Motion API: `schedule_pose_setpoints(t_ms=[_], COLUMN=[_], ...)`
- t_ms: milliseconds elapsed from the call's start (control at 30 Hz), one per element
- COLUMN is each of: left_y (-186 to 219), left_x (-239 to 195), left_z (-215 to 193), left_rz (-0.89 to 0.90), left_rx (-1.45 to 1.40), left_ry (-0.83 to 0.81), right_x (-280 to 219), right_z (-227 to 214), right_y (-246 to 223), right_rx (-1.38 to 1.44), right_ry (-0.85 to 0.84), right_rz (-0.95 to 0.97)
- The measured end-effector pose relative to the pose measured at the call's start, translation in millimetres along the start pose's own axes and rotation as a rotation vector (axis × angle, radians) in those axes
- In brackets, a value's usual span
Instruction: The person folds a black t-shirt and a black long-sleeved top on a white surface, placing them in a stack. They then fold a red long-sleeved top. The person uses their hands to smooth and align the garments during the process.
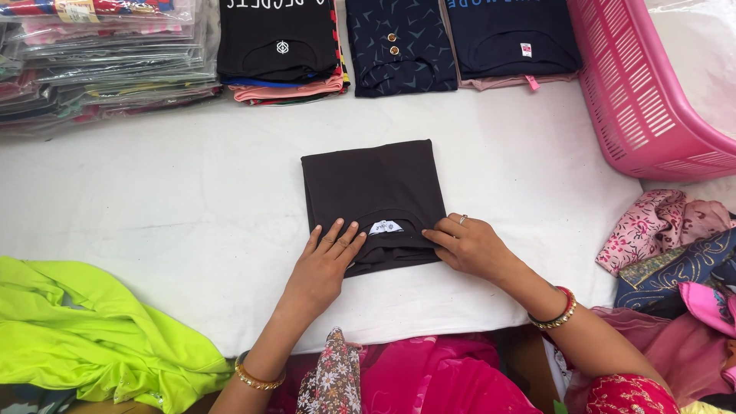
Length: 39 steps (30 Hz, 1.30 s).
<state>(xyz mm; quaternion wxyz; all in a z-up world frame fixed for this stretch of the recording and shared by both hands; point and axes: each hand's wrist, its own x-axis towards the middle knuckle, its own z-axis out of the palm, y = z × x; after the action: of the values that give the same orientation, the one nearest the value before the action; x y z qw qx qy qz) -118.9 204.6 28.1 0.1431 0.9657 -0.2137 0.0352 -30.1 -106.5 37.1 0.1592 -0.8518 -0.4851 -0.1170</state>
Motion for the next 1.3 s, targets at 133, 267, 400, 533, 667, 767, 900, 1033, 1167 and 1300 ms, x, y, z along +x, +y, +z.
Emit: schedule_pose_setpoints(t_ms=[133,267,400,533,667,767,900,1033,1167,1300], left_y=[5.7,13.6,-5.1,-58.0,-108.3,-122.5,-131.4,-147.6,-120.1,-72.7], left_x=[-6.1,-8.2,-17.9,-7.9,49.4,88.3,113.6,109.7,82.0,50.7], left_z=[-2.7,-18.0,-21.1,-0.9,21.9,21.5,22.9,51.7,28.3,-14.6], left_rz=[0.006,0.036,-0.098,-0.403,-0.422,-0.552,-0.727,-0.692,-0.662,-0.698], left_rx=[-0.010,-0.058,-0.396,-0.623,-0.450,-0.124,-0.161,-0.578,-0.651,-0.762], left_ry=[-0.053,-0.015,-0.021,0.262,0.374,0.348,0.113,0.164,0.207,0.003], right_x=[1.2,12.7,-0.5,12.7,51.8,80.3,93.2,83.1,80.3,67.8], right_z=[-4.1,-24.2,-10.8,12.6,57.0,68.7,72.9,74.5,29.6,6.2], right_y=[-11.0,-11.9,18.3,66.5,125.6,147.3,156.3,156.0,110.6,81.6], right_rx=[0.057,0.082,0.141,0.070,0.038,0.068,0.298,0.660,0.693,0.658], right_ry=[-0.089,-0.171,-0.150,-0.074,0.008,-0.077,-0.117,-0.057,-0.127,-0.303], right_rz=[0.032,0.053,0.304,0.553,0.517,0.644,0.636,0.731,0.810,0.852])
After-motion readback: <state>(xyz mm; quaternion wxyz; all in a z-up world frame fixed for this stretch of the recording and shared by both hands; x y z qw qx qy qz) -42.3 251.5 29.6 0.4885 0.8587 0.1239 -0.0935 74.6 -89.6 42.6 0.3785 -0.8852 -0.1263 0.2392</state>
